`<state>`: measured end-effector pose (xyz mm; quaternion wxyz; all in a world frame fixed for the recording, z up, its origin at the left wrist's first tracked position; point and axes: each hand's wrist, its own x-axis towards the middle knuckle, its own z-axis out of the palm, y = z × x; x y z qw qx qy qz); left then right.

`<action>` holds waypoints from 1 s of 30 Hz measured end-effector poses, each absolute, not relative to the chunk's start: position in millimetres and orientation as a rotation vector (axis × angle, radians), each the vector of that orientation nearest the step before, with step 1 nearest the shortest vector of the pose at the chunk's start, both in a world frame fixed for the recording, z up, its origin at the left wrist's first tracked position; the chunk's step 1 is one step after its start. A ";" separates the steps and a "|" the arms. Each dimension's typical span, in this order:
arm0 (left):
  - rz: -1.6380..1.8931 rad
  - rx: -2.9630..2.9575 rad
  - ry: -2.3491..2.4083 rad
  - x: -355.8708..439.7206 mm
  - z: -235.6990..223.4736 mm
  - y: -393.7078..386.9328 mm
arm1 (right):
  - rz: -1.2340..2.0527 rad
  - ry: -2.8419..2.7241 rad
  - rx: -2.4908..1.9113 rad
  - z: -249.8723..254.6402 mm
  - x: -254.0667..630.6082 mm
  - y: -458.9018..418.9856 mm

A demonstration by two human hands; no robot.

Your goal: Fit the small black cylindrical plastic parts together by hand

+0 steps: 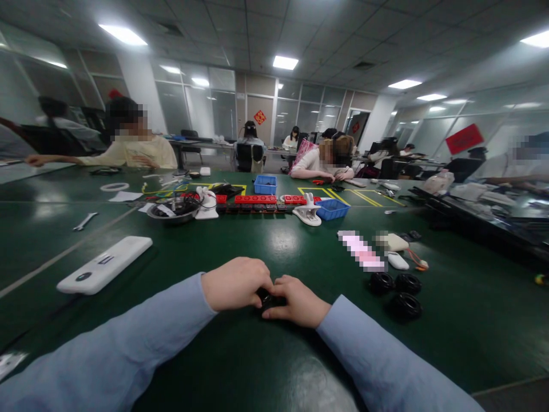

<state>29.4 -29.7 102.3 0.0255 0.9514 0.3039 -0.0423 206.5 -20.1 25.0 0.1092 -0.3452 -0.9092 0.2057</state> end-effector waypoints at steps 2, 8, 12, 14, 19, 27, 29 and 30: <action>-0.136 2.941 0.951 29.6 102.1 -29.9 | 0.606 -2.673 -1.018 25.1 206.1 -20.2; -0.131 2.921 0.982 30.1 103.8 -30.5 | 0.611 -2.678 -1.021 26.8 205.3 -21.0; -0.140 2.911 0.959 29.9 104.6 -29.5 | 0.608 -2.676 -1.025 27.2 205.4 -21.4; -0.145 2.901 0.965 29.8 104.8 -28.9 | 0.608 -2.674 -1.024 26.7 205.4 -21.1; -0.153 2.886 0.961 29.3 105.4 -28.4 | 0.624 -2.666 -1.015 25.9 205.8 -20.3; -0.134 2.849 0.943 27.3 102.4 -24.4 | 0.646 -2.662 -1.021 27.0 205.2 -21.9; -0.129 2.845 0.955 27.7 102.1 -24.3 | 0.645 -2.662 -1.029 26.7 205.3 -21.4; -0.131 2.845 0.964 28.1 102.2 -24.7 | 0.643 -2.663 -1.029 26.5 205.4 -21.1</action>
